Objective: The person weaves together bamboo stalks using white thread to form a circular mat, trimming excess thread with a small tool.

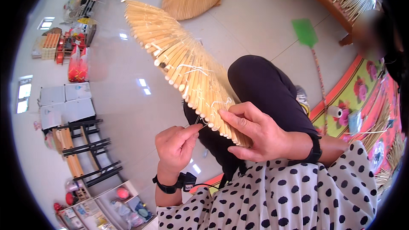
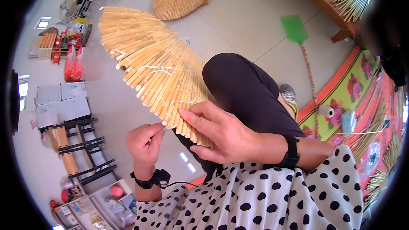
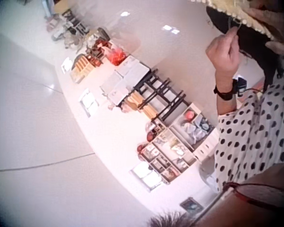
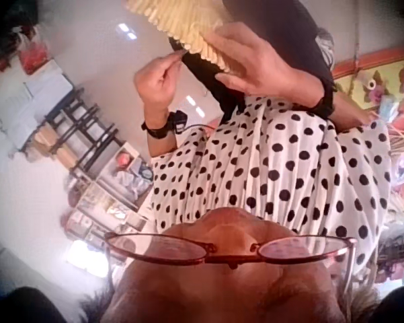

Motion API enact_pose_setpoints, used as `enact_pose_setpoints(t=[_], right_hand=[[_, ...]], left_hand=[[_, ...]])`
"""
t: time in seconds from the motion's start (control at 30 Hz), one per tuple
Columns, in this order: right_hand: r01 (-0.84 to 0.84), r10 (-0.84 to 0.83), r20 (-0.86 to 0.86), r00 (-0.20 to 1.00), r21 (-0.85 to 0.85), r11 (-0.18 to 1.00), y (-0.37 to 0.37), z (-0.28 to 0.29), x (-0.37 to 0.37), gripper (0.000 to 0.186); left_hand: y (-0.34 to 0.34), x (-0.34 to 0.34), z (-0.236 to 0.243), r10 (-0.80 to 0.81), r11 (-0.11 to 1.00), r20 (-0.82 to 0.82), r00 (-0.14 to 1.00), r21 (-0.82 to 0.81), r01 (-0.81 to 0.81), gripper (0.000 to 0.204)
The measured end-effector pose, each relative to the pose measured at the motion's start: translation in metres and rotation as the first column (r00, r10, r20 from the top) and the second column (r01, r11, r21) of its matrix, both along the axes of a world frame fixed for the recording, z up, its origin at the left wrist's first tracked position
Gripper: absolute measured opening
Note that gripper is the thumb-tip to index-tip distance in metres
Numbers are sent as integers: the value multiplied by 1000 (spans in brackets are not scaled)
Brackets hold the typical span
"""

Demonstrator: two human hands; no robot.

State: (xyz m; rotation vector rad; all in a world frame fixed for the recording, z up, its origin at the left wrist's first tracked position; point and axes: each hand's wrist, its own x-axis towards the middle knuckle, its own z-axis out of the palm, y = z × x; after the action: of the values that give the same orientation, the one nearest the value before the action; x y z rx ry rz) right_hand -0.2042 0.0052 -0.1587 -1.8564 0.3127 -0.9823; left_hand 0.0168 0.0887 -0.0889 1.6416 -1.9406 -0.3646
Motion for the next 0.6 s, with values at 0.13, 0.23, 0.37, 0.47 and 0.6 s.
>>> enact_pose_setpoints(t=[0.13, 0.23, 0.37, 0.47, 0.6], right_hand=[[-92, 90, 19, 996, 78, 993, -2, -6, -1, 78], [-136, 132, 44, 990, 113, 984, -7, -7, -4, 79], [-119, 101, 120, 988, 152, 981, -7, -10, 0, 79], [-105, 86, 119, 989, 166, 981, -8, -11, 0, 78], [-126, 106, 112, 988, 194, 973, -7, -12, 0, 78]], left_hand=[[3, -2, 0, 25, 1000, 7, 1000, -2, -25, 19], [1, -3, 6, 13, 1000, 62, 998, 20, -14, 18], [-2, -4, 12, 4, 1000, 95, 995, 27, -6, 19], [-7, -5, 13, -3, 1000, 115, 993, 21, 0, 20], [-5, 0, 8, -8, 1000, 127, 992, -17, 10, 21]])
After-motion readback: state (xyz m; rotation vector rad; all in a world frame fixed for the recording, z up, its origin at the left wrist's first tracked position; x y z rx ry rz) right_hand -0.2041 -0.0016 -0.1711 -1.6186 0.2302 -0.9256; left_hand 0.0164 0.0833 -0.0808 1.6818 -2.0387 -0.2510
